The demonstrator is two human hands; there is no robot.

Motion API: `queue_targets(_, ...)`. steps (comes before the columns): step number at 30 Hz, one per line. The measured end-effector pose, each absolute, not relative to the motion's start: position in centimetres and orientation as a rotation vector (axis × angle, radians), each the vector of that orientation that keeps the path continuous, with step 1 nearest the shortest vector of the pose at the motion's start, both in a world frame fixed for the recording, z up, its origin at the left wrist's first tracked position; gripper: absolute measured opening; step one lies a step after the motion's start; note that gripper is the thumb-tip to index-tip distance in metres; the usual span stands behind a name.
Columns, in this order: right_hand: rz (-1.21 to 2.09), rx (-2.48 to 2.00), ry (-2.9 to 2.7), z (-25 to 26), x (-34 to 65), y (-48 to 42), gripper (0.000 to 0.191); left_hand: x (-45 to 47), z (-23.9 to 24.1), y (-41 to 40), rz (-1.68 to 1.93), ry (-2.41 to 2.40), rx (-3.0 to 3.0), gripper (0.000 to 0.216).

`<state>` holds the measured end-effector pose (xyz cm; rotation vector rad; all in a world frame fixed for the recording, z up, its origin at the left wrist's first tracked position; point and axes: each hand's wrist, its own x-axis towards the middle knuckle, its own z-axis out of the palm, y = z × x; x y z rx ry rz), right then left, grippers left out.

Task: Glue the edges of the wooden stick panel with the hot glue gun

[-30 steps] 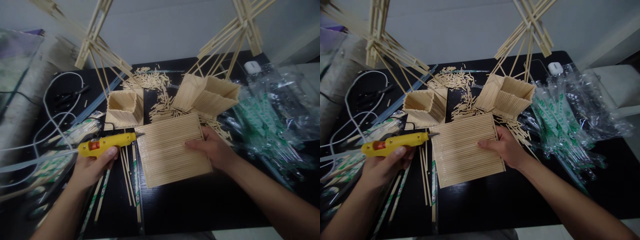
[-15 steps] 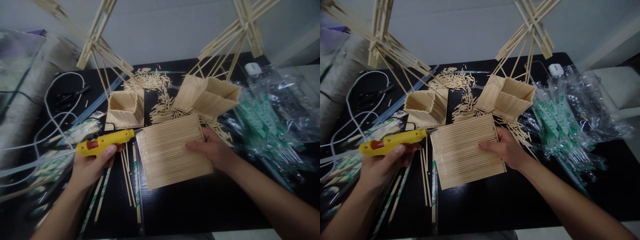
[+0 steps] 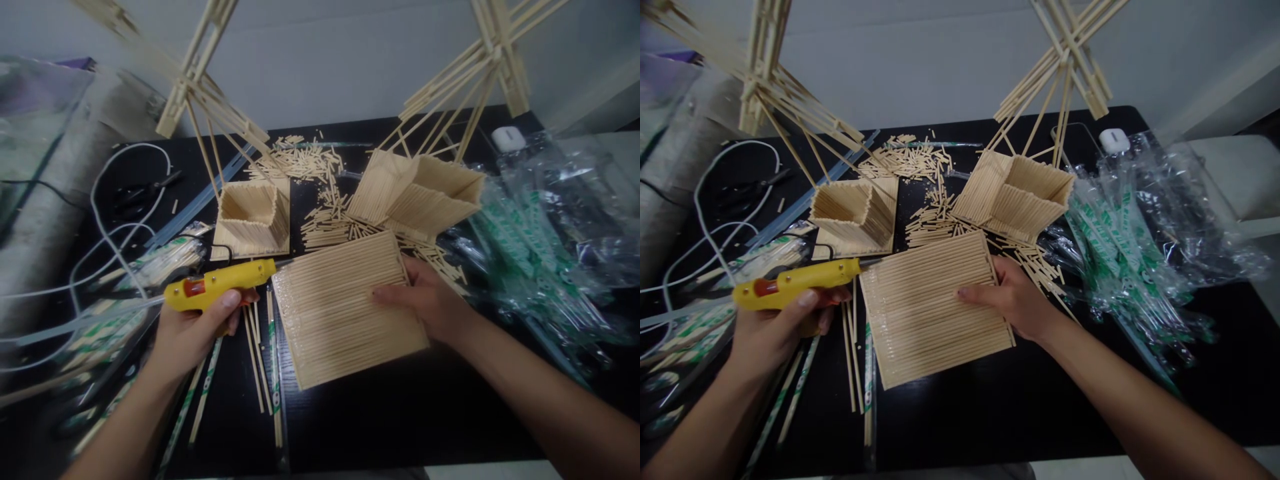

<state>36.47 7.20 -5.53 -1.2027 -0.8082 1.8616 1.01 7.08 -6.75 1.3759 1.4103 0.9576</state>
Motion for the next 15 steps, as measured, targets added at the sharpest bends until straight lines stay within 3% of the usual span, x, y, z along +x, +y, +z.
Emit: queue_targets(15, 1.860, -1.246, -0.698, -5.5, 36.5, 7.5, 0.033, 1.6, -5.6, 7.6, 0.849, 1.366, 1.321, 0.029)
